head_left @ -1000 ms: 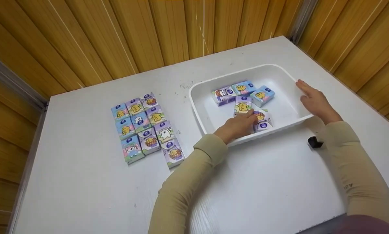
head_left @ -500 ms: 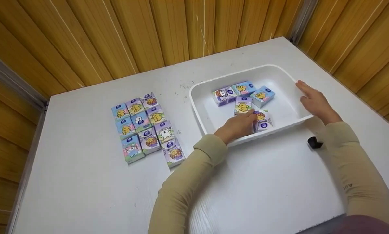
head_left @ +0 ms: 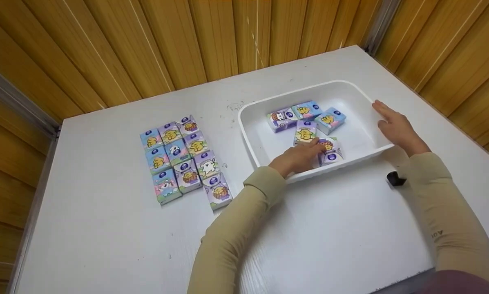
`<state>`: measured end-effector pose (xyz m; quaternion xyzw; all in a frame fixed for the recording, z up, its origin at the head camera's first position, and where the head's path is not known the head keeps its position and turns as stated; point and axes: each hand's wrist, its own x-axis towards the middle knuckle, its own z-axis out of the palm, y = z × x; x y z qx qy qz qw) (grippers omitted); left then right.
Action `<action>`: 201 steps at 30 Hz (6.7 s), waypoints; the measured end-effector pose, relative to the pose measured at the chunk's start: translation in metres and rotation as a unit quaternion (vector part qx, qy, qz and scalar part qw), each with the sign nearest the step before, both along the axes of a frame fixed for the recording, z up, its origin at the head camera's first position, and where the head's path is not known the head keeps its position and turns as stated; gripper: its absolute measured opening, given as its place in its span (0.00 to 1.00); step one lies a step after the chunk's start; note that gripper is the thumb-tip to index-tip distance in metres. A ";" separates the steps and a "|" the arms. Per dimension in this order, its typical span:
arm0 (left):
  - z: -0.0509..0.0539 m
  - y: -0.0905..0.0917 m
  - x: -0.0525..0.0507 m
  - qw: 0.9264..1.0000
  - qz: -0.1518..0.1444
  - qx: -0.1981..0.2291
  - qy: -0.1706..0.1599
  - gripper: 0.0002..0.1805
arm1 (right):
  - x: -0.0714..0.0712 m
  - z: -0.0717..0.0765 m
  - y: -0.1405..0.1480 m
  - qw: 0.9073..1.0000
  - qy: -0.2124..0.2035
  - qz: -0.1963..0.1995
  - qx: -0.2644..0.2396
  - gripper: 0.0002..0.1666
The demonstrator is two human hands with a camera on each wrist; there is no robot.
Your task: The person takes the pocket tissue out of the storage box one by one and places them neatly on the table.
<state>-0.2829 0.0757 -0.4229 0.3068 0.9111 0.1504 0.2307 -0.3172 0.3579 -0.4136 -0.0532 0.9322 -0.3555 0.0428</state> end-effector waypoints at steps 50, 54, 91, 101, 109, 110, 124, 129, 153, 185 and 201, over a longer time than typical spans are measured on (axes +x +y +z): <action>0.005 -0.002 0.004 0.996 0.040 0.034 0.074 0.35 | -0.002 -0.001 -0.003 1.000 -0.007 -0.014 0.009 0.30; 0.010 -0.013 0.007 0.991 0.051 0.022 0.122 0.34 | -0.001 0.000 -0.003 1.000 -0.008 -0.014 0.018 0.30; 0.012 -0.083 0.008 0.965 0.191 -0.064 0.166 0.47 | 0.009 0.018 -0.022 0.979 0.031 0.059 0.192 0.35; 0.013 -0.083 0.007 0.965 0.193 -0.070 0.163 0.47 | -0.002 0.092 -0.079 0.970 -0.072 0.124 0.195 0.43; 0.011 -0.081 0.006 0.964 0.198 -0.066 0.163 0.47 | -0.034 0.107 -0.096 0.970 -0.105 0.127 0.181 0.41; 0.011 -0.081 0.005 0.964 0.198 -0.066 0.164 0.47 | -0.038 0.104 -0.096 0.970 -0.115 0.123 0.178 0.41; 0.011 -0.080 0.009 0.962 0.196 -0.073 0.173 0.47 | -0.066 0.055 -0.103 0.966 -0.233 0.043 0.100 0.45; 0.010 -0.080 0.010 0.963 0.193 -0.069 0.173 0.47 | -0.070 0.042 -0.105 0.962 -0.261 0.021 0.074 0.46; 0.015 -0.077 0.012 0.964 0.194 -0.078 0.165 0.47 | -0.074 0.035 -0.167 0.940 -0.290 0.132 0.119 0.40; 0.013 -0.078 0.010 0.963 0.199 -0.076 0.164 0.46 | -0.031 0.065 -0.122 0.898 -0.338 0.141 0.242 0.34; 0.014 -0.078 0.011 0.965 0.207 -0.060 0.148 0.45 | -0.030 0.055 -0.177 0.865 -0.371 0.253 0.224 0.26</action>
